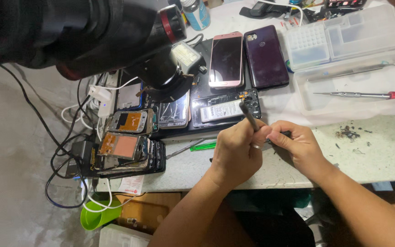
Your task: The person uses a metal prying tool to separate the screen from the smartphone frame and then manipulates internal components. The person works on a single device at a time on a cluttered workbench.
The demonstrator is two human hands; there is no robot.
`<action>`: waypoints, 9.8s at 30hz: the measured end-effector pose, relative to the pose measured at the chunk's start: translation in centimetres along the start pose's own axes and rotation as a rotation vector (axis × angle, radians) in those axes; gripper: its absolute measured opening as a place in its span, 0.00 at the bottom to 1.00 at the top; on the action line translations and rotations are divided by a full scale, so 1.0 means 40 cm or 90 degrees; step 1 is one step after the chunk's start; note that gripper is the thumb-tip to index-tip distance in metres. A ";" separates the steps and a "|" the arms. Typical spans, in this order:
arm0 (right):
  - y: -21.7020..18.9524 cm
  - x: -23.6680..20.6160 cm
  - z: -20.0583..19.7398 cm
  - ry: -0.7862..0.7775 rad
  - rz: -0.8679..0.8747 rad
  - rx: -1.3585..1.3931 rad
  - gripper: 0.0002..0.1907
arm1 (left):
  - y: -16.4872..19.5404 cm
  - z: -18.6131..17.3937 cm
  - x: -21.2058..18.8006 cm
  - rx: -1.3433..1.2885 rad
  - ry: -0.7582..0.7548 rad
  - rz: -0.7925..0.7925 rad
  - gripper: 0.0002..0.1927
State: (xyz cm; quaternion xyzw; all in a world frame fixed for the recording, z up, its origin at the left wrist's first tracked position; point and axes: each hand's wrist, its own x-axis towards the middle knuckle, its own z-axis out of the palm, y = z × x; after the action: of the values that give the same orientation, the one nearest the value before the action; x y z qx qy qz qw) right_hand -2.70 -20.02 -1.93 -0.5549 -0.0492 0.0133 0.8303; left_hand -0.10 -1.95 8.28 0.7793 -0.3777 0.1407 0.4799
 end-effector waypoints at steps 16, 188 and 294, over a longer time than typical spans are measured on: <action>0.000 0.002 -0.017 -0.041 0.012 0.008 0.12 | 0.002 0.009 -0.005 0.070 -0.035 0.015 0.07; -0.066 0.001 0.118 0.215 -0.226 -0.162 0.35 | -0.058 0.099 -0.076 -0.213 0.275 0.059 0.11; -0.084 -0.020 0.062 0.249 -0.220 -0.253 0.35 | -0.105 0.081 -0.073 -0.493 0.110 -0.059 0.06</action>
State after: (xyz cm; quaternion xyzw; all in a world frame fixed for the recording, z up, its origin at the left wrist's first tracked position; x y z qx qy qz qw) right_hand -3.84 -19.08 2.07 -0.6814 0.0162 -0.2448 0.6896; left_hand 0.52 -2.31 2.29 0.5422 -0.3253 0.0310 0.7741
